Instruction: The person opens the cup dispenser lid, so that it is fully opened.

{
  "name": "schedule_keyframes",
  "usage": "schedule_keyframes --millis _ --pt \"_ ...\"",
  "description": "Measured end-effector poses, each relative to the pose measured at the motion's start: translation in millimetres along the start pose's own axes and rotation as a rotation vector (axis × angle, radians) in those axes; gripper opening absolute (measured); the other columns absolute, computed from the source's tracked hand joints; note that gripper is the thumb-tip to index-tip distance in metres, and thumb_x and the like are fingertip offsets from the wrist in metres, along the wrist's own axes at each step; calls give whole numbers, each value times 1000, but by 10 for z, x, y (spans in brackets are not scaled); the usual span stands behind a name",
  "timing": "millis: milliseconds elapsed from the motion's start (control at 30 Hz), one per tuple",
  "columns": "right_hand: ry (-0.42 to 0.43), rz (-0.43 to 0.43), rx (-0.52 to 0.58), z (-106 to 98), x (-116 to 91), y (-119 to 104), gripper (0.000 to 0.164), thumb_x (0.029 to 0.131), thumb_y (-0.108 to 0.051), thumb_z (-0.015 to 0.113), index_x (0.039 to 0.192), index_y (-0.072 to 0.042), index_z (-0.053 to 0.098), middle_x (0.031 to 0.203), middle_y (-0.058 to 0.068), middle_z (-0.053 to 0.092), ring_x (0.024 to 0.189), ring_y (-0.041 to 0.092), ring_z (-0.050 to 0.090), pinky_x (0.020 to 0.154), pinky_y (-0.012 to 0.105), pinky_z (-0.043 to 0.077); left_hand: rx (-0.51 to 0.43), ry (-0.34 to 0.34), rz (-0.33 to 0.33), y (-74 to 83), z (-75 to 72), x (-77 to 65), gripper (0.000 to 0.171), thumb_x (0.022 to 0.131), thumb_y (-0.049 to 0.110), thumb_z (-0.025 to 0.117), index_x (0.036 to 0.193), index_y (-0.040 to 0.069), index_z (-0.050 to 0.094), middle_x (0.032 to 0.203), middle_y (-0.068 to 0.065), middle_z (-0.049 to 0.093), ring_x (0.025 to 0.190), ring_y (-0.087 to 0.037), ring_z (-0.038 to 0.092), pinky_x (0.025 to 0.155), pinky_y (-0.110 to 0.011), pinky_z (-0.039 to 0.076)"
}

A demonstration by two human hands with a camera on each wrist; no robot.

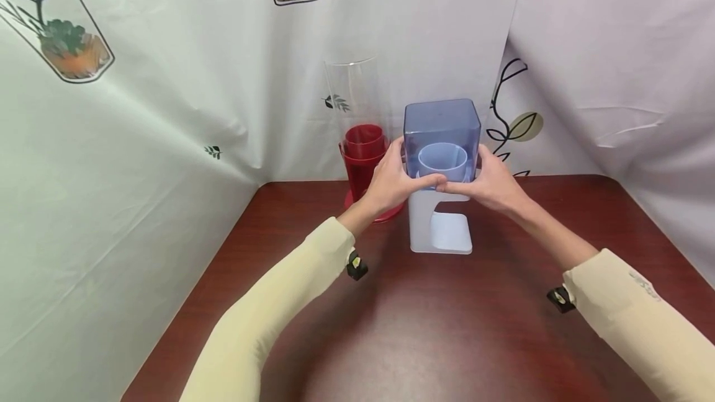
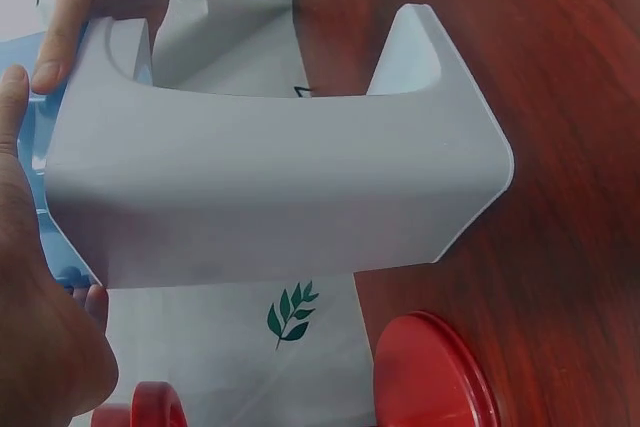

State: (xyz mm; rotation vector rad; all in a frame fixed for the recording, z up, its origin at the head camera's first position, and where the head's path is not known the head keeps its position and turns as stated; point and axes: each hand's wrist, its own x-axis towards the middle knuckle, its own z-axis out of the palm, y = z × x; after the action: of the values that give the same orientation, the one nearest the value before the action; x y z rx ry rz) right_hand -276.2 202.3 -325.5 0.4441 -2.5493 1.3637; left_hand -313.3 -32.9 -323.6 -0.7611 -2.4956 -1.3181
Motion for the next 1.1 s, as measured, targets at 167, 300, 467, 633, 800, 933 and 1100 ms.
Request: schedule_keyframes --millis 167,300,467,633,800,933,1100 --pt "-15 -8 -15 41 -59 -54 93 82 -37 93 154 -8 41 133 15 63 117 33 62 95 48 51 24 2 1 0 -36 -86 101 79 60 86 157 20 37 138 4 54 120 -10 55 99 -36 56" --pt "-23 -5 -16 77 -104 -89 93 83 -38 92 154 -6 41 132 17 64 114 34 64 91 44 54 44 -5 -11 15 -78 -150 101 79 61 86 156 20 36 138 3 53 121 -11 55 99 -37 57" --pt "-27 5 -8 123 -136 -132 90 82 -38 93 151 -9 44 128 13 66 109 30 66 87 39 55 50 -8 -21 29 -137 -229 102 78 63 86 156 21 36 139 3 53 121 -12 55 98 -38 57" --pt "-47 -25 23 155 -169 -165 90 81 -33 94 152 -9 44 129 12 65 108 29 67 88 31 55 47 -11 -29 40 -192 -317 104 76 65 86 157 23 34 139 4 52 122 -12 54 96 -38 58" --pt "-83 -68 51 192 -210 -199 93 81 -30 95 154 -9 42 130 12 65 111 27 66 91 29 56 39 2 -35 50 -254 -418 106 74 67 87 157 26 35 138 7 52 120 -11 55 95 -38 58" --pt "-92 -101 41 227 -246 -222 95 80 -30 96 156 -10 41 131 11 65 114 27 64 96 41 55 40 12 -32 55 -305 -489 105 73 66 88 156 28 36 136 10 53 118 -8 57 95 -37 58" --pt "-110 -108 39 261 -295 -249 99 79 -32 97 158 -14 39 135 10 64 120 29 59 102 54 50 35 16 -23 60 -367 -590 104 74 63 90 156 27 37 136 9 54 117 -9 58 95 -37 58"
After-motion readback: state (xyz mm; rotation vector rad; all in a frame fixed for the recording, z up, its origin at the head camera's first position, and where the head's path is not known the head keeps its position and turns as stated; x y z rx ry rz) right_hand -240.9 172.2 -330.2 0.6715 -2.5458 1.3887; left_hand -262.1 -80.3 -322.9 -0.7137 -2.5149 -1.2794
